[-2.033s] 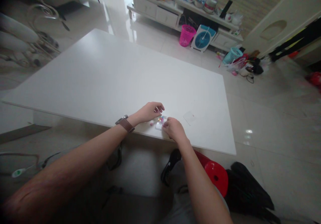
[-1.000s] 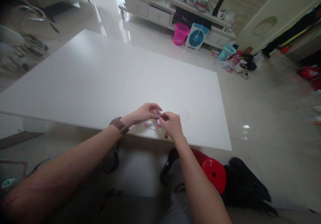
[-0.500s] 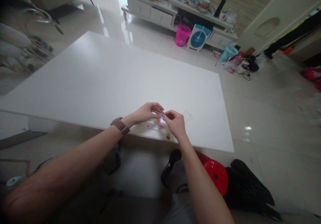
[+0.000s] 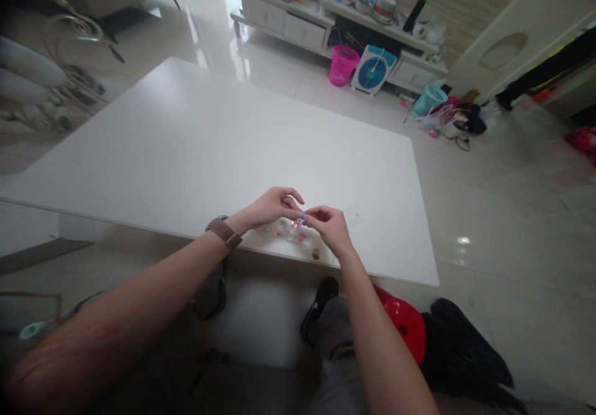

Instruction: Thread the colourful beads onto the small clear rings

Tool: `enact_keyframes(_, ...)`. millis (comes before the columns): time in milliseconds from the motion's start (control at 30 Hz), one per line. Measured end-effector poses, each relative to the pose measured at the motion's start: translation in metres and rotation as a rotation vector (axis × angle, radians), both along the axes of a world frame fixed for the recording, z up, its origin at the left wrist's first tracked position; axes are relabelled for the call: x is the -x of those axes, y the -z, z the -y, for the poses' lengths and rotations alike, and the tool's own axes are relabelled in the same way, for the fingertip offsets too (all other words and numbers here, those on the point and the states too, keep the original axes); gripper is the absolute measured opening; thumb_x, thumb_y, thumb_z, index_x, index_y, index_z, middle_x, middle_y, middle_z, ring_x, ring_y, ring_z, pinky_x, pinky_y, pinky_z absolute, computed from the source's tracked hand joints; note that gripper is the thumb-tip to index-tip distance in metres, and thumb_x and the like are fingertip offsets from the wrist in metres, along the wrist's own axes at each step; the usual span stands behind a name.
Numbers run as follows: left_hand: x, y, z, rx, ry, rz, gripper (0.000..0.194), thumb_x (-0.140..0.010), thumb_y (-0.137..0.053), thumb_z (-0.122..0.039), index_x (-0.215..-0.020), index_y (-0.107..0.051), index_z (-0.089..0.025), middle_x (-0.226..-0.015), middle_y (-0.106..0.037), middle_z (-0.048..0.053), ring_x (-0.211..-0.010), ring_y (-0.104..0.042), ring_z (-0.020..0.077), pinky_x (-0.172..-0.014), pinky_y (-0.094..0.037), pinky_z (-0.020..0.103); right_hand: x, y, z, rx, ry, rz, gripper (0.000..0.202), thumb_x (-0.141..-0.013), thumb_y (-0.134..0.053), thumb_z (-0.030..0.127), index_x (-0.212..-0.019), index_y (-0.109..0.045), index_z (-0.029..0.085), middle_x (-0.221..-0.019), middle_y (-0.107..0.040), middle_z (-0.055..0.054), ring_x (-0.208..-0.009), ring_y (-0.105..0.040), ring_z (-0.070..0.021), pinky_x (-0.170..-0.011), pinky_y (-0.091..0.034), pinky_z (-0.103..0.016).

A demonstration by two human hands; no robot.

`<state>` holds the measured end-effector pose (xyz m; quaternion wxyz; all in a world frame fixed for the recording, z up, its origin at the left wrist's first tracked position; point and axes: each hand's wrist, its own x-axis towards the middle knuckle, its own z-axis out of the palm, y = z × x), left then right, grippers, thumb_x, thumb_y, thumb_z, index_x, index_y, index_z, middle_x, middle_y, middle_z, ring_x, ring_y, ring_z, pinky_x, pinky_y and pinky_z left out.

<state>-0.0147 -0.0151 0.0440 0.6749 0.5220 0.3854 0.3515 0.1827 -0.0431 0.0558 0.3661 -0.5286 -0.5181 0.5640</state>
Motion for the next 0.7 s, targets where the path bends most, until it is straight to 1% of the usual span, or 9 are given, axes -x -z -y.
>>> enact_keyframes(133,0.002,-0.003,0.001,0.003,0.023,-0.017,0.029,-0.071,-0.085,-0.018,-0.094,-0.068,-0.011,-0.070,-0.075,0.006,-0.067,-0.069,0.0148,-0.066,-0.053,0.025,0.000,0.002,0.000,0.001,0.004,-0.003,0.038,-0.062,-0.090,0.047,-0.077,-0.076,0.016,-0.070,-0.075,-0.005,-0.065,-0.069,-0.0186,-0.068,-0.055,-0.033)
enact_keyframes(233,0.001,-0.003,0.001,0.014,0.033,-0.007,0.031,-0.071,-0.085,-0.020,-0.097,-0.069,-0.012,-0.075,-0.077,0.008,-0.070,-0.071,0.0160,-0.068,-0.054,0.027,-0.002,0.007,-0.001,-0.001,0.019,-0.033,0.034,-0.063,-0.089,0.044,-0.075,-0.075,0.016,-0.066,-0.074,-0.005,-0.061,-0.068,-0.0176,-0.064,-0.054,-0.031)
enact_keyframes(400,-0.002,-0.002,0.001,0.022,0.012,0.027,0.034,-0.071,-0.086,-0.020,-0.097,-0.068,-0.012,-0.077,-0.077,0.008,-0.074,-0.072,0.0171,-0.071,-0.056,0.028,-0.006,0.013,-0.003,0.009,0.058,-0.121,0.030,-0.062,-0.090,0.040,-0.076,-0.076,0.017,-0.067,-0.074,-0.004,-0.061,-0.069,-0.0172,-0.063,-0.054,-0.030)
enact_keyframes(533,-0.003,-0.003,0.000,0.023,-0.003,0.030,0.036,-0.069,-0.088,-0.021,-0.097,-0.067,-0.012,-0.079,-0.078,0.009,-0.075,-0.072,0.0172,-0.073,-0.056,0.029,-0.005,0.013,-0.002,-0.002,0.077,-0.130,0.030,-0.061,-0.091,0.040,-0.076,-0.077,0.017,-0.066,-0.074,-0.005,-0.060,-0.069,-0.0175,-0.062,-0.054,-0.030)
enact_keyframes(700,-0.003,-0.005,0.001,0.032,-0.007,0.052,0.035,-0.068,-0.088,-0.019,-0.095,-0.067,-0.012,-0.080,-0.078,0.010,-0.075,-0.073,0.0176,-0.074,-0.057,0.030,-0.006,0.013,-0.002,-0.041,0.083,-0.107,0.028,-0.063,-0.090,0.039,-0.078,-0.078,0.018,-0.068,-0.075,-0.005,-0.061,-0.070,-0.0180,-0.063,-0.055,-0.031)
